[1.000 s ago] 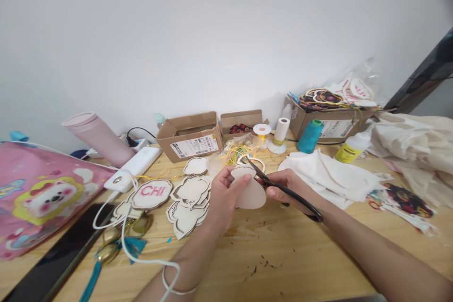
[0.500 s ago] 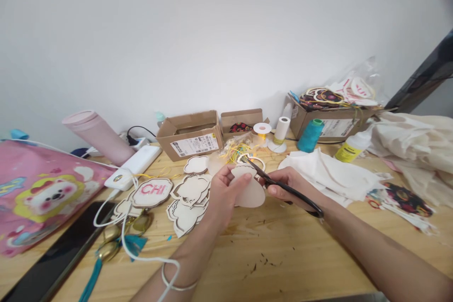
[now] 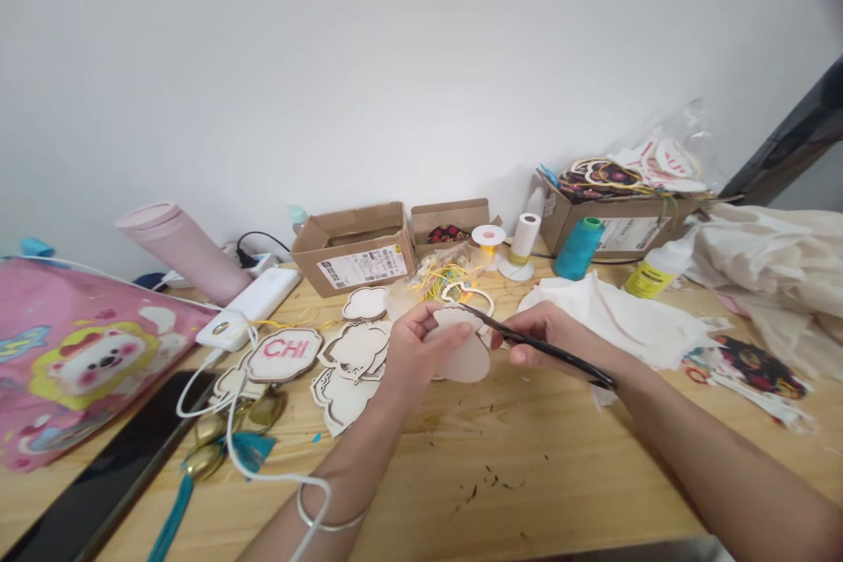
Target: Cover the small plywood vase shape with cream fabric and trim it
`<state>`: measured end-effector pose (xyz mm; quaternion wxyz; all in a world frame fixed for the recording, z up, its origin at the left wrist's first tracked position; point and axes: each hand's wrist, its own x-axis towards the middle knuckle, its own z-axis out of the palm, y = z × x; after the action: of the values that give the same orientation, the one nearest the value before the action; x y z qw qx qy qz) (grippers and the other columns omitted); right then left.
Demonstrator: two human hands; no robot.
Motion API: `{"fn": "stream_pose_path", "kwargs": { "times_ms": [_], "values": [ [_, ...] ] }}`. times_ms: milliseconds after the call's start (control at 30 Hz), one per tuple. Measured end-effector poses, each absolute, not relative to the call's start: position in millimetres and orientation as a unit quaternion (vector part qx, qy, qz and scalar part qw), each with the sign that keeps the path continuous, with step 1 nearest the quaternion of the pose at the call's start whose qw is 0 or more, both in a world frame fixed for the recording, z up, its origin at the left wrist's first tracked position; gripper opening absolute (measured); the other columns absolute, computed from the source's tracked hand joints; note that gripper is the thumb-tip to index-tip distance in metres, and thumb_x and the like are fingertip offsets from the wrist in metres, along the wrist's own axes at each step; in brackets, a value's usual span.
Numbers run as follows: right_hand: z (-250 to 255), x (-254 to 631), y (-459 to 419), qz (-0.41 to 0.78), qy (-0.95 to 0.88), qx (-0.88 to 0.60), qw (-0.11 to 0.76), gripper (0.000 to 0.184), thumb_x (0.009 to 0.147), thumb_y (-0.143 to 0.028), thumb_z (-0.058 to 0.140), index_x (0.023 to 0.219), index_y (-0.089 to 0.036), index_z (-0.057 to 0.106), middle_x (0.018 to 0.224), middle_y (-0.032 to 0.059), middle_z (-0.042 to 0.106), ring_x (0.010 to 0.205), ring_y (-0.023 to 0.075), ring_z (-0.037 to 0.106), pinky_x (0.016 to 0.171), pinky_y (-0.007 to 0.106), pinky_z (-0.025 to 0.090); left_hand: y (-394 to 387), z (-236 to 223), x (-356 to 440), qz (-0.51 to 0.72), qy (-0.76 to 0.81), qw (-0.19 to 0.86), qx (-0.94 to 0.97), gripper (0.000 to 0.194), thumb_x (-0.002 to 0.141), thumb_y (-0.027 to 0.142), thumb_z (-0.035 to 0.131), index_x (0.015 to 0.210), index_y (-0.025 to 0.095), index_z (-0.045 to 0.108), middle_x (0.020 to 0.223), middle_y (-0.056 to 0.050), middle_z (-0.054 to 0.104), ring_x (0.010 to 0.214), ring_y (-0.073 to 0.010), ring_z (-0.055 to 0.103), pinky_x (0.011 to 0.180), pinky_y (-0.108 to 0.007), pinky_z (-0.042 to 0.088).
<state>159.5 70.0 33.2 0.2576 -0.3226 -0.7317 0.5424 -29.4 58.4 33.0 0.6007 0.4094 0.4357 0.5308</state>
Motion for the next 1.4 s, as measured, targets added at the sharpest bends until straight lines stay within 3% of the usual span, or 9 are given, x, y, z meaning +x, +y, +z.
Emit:
{"fn": "stream_pose_path", "kwargs": {
  "times_ms": [600, 833, 1133, 1400],
  "values": [
    [36, 163, 73, 0.503, -0.763, -0.323, 0.246, 0.031, 0.073, -0.040, 0.057, 0.081, -0.010, 0.060, 0.054, -0.0057, 0.034, 0.047, 0.0047, 0.024, 0.042, 0.018, 0.020, 62, 28, -36, 0.507, 0.439, 0.591, 0.447, 0.028, 0.054, 0.022, 0.074, 0.076, 0.015, 0.059, 0.067, -0.001, 0.067, 0.053, -0.0108, 0.060, 0.048, -0.019, 0.047],
    [31, 165, 74, 0.530, -0.760, -0.284, 0.245, 0.047, 0.075, -0.051, 0.049, 0.094, -0.009, 0.058, 0.057, -0.0050, 0.033, 0.049, 0.0058, 0.024, 0.042, 0.019, 0.017, 63, 28, -36, 0.513, 0.441, 0.593, 0.438, 0.030, 0.052, 0.022, 0.074, 0.076, 0.016, 0.057, 0.066, 0.000, 0.067, 0.053, -0.0128, 0.060, 0.048, -0.021, 0.047],
    [32, 166, 75, 0.523, -0.772, -0.271, 0.240, 0.055, 0.075, -0.058, 0.043, 0.096, -0.009, 0.056, 0.060, -0.0037, 0.034, 0.051, 0.0071, 0.026, 0.044, 0.020, 0.019, 65, 35, -36, 0.553, 0.462, 0.562, 0.406, 0.031, 0.050, 0.025, 0.075, 0.074, 0.014, 0.059, 0.064, 0.000, 0.064, 0.049, -0.0093, 0.056, 0.046, -0.018, 0.044],
    [26, 169, 78, 0.473, -0.785, -0.340, 0.209, 0.043, 0.078, -0.050, 0.046, 0.085, -0.010, 0.061, 0.053, -0.0044, 0.033, 0.046, 0.0065, 0.028, 0.040, 0.020, 0.020, 72, 30, -44, 0.535, 0.447, 0.569, 0.435, 0.032, 0.052, 0.023, 0.074, 0.079, 0.015, 0.057, 0.070, -0.001, 0.066, 0.056, -0.0127, 0.059, 0.052, -0.023, 0.047]
  ]
}}
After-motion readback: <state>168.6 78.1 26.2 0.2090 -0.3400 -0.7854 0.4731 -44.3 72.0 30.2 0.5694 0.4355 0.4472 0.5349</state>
